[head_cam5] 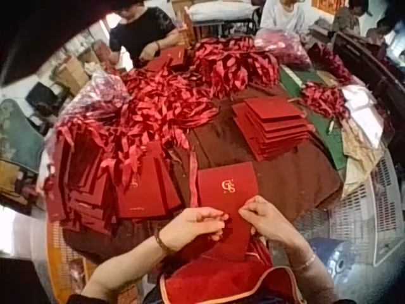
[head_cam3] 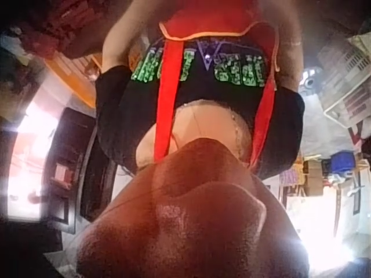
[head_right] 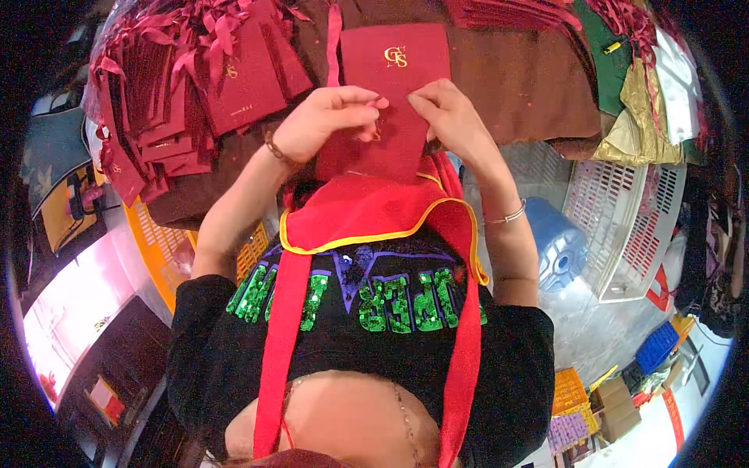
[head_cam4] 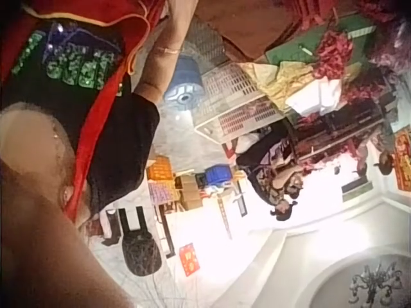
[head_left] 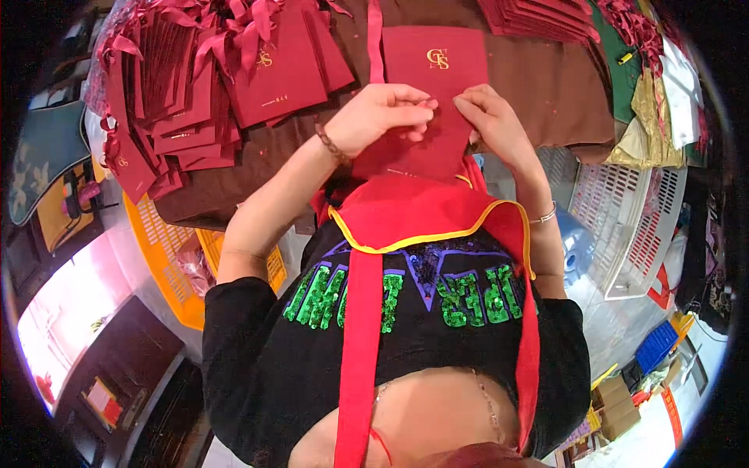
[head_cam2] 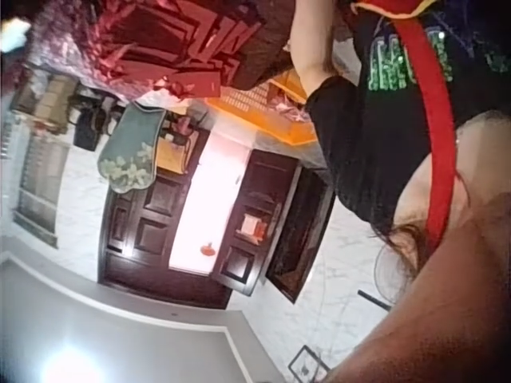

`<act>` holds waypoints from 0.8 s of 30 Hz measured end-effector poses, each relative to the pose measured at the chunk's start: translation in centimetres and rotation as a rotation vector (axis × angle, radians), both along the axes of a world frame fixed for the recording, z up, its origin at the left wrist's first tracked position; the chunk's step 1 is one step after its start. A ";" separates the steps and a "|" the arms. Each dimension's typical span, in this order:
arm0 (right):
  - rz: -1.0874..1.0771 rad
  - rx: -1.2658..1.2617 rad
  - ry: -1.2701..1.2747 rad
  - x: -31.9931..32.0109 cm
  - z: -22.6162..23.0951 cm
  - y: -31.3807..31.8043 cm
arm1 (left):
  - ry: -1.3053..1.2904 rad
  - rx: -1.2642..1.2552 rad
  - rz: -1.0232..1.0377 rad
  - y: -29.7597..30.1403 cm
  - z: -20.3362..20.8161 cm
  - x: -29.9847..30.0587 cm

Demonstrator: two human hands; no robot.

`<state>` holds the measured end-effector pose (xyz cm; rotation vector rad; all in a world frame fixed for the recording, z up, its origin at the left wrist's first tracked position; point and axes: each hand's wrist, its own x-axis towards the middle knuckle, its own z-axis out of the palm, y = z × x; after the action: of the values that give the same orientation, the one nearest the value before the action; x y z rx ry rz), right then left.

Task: The person attaches ribbon handles to small paper gift bags by threading and tying the ribbon strips onto each bag by hand.

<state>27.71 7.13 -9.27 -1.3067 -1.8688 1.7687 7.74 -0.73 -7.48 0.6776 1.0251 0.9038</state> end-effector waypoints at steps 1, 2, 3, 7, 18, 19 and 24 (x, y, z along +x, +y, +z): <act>0.001 0.000 -0.002 -0.1 -0.1 -0.1 | 0.044 0.020 -0.001 -0.3 -0.4 0.2; -0.012 -0.017 0.016 -0.1 -0.2 -0.2 | 0.043 0.019 0.000 -0.5 -0.9 0.4; -0.027 -0.035 0.034 0.0 -0.2 -0.3 | 0.081 0.045 -0.006 -0.8 -1.4 0.5; -0.058 -0.175 0.072 0.6 0.4 -0.6 | 0.323 0.212 0.066 -1.4 -1.8 1.5; -0.071 -0.092 0.155 0.9 -0.1 -1.7 | 0.997 0.663 -0.081 -1.3 -1.8 2.4; -0.071 -0.092 0.156 0.8 -0.2 -1.9 | 1.009 0.648 -0.055 -1.3 -1.6 2.6; -0.102 0.034 0.145 0.7 -0.3 -2.6 | 1.133 0.591 -0.035 -0.8 -0.9 3.1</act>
<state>28.36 4.53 -9.61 -1.2054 -1.7162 1.7228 10.82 -1.51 -8.33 1.8170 1.7280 0.7665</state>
